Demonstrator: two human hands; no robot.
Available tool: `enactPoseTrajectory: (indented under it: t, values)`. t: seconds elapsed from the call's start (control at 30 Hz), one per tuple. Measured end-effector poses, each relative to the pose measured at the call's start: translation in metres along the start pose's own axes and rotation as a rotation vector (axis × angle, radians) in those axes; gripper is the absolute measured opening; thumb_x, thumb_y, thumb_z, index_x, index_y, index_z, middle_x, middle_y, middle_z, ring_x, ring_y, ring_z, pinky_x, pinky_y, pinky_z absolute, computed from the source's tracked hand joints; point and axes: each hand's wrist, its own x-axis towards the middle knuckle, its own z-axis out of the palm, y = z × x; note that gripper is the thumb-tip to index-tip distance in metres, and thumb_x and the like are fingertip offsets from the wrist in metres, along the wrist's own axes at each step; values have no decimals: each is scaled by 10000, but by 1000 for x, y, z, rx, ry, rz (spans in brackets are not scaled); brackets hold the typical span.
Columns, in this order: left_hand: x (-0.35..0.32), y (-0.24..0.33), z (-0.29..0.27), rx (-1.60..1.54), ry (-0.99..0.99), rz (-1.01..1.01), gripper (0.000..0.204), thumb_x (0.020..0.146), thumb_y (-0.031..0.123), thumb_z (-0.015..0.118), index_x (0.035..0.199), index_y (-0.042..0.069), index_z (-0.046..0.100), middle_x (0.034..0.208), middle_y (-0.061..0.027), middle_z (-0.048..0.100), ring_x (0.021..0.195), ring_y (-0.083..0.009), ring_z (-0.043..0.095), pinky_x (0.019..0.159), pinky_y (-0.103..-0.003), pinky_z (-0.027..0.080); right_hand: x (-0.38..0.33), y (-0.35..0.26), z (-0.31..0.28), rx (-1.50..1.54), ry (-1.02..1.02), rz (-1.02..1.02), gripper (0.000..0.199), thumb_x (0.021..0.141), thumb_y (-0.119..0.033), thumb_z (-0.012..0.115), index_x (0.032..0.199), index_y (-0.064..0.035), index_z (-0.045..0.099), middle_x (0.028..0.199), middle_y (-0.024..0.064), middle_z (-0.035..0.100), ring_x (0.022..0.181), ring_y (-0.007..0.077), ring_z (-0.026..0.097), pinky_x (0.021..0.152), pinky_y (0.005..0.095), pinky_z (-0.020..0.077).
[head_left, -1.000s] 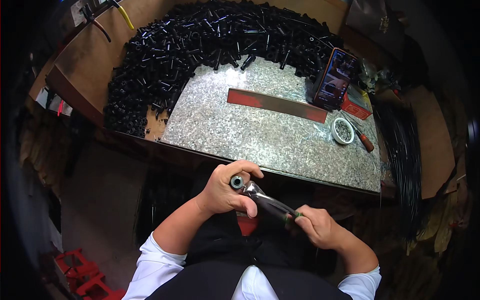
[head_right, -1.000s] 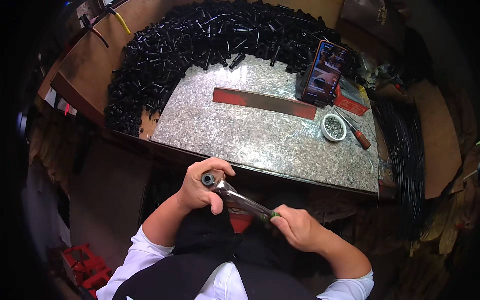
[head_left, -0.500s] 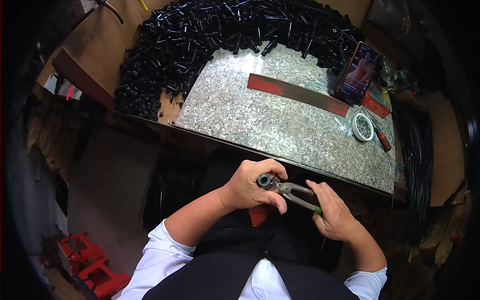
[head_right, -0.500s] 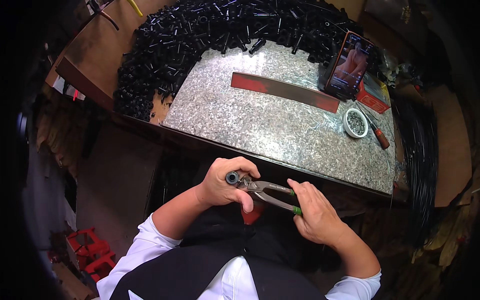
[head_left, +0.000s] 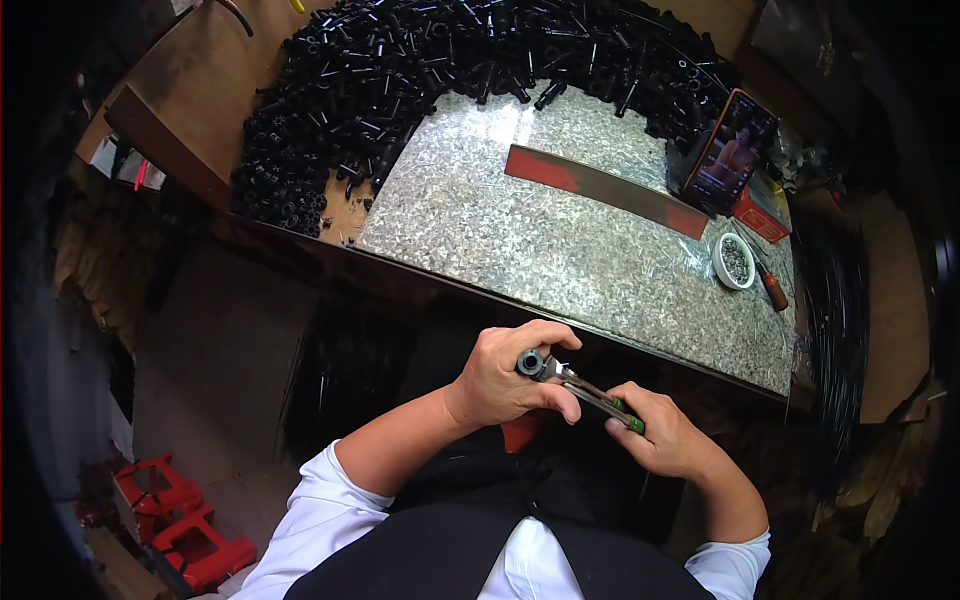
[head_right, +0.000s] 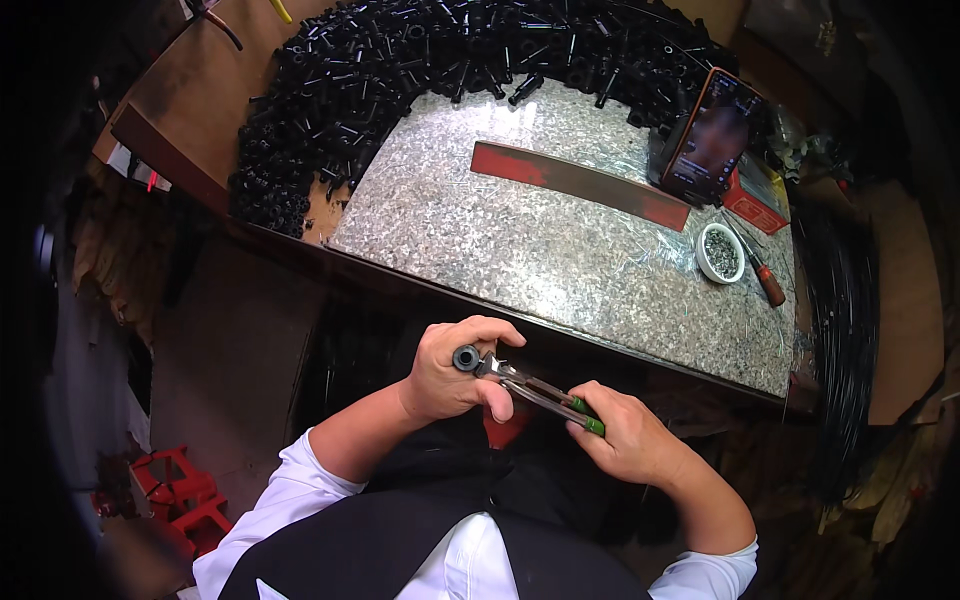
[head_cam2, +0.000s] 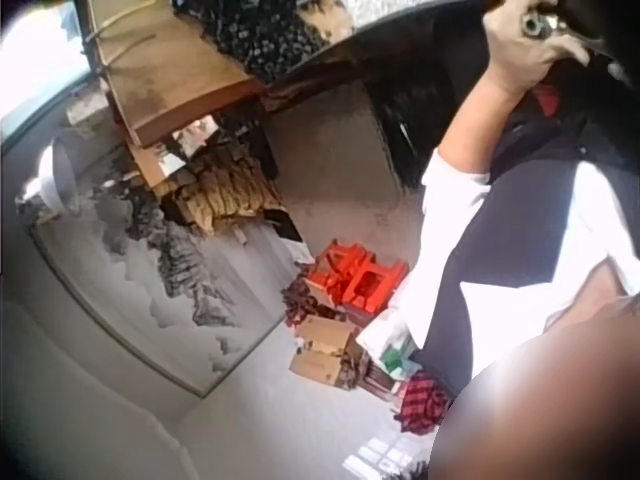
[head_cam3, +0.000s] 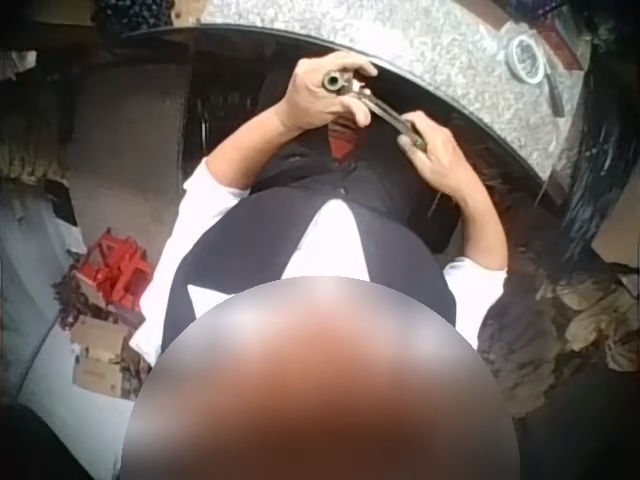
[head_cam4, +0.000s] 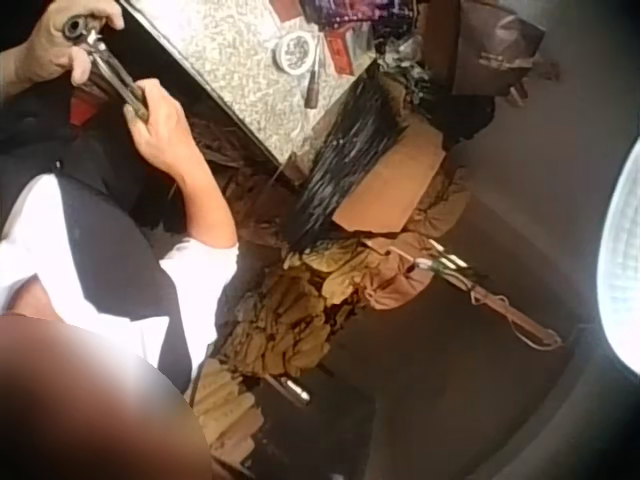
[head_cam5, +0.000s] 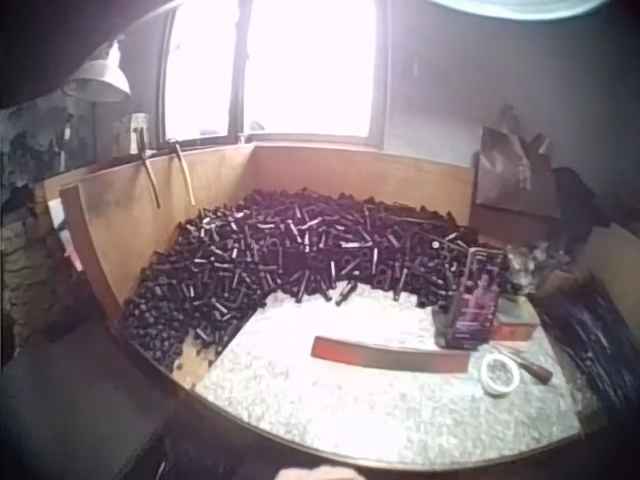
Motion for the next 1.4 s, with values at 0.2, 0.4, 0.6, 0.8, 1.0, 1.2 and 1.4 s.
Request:
enactPoseTrajectory:
  t: [0.2, 0.4, 0.6, 0.8, 1.0, 1.2, 1.4]
  values:
    - [-1, 1, 6, 18, 54, 24, 714, 523, 500, 817, 1026, 32, 622, 594, 39, 423, 519, -55, 401, 479, -213, 343, 3, 9, 8, -145, 159, -60, 176, 809, -86, 670, 911, -25, 540, 755, 144, 564, 665, 336, 587, 576, 384, 466]
    - [-3, 5, 7, 18, 59, 6, 743, 546, 488, 809, 1081, 22, 588, 585, 55, 386, 527, -39, 382, 484, -204, 342, 3, 13, 3, -361, 289, -172, 192, 808, -117, 675, 887, -20, 530, 767, 156, 554, 670, 369, 579, 555, 424, 463]
    - [-4, 3, 1, -78, 62, -63, 745, 611, 483, 774, 1114, -17, 548, 576, 72, 360, 521, -16, 375, 489, -185, 327, -4, 13, -6, -443, 494, -237, 197, 808, -119, 686, 855, -24, 520, 725, 136, 536, 609, 340, 563, 526, 408, 441]
    - [-11, 0, -6, -167, 48, -143, 848, 630, 474, 786, 1181, -62, 427, 575, 71, 330, 510, -18, 338, 489, -186, 302, -3, 28, -54, -493, 890, -269, 147, 796, 14, 608, 910, -21, 523, 753, 144, 570, 652, 355, 580, 568, 413, 441]
    - [-11, 13, -6, -240, -20, -158, 877, 626, 480, 779, 1220, -34, 392, 559, 74, 330, 502, -23, 338, 491, -192, 311, 9, 54, -124, -585, 814, 187, 162, 765, -54, 633, 921, -47, 591, 828, 193, 633, 789, 399, 612, 674, 478, 476]
    - [-12, 14, -6, -218, -61, -175, 902, 619, 464, 797, 1244, -25, 368, 552, 79, 329, 496, -23, 337, 488, -191, 310, 38, 47, -147, -838, 503, 458, 117, 785, -109, 614, 879, -38, 622, 833, 195, 646, 830, 397, 612, 725, 489, 473]
    - [-11, 12, -6, -199, -85, -173, 906, 615, 440, 816, 1248, -26, 363, 550, 77, 328, 495, -22, 340, 482, -189, 305, 47, 46, -152, -875, 453, 457, 134, 787, -132, 615, 888, -44, 624, 845, 195, 651, 828, 393, 620, 728, 482, 481]
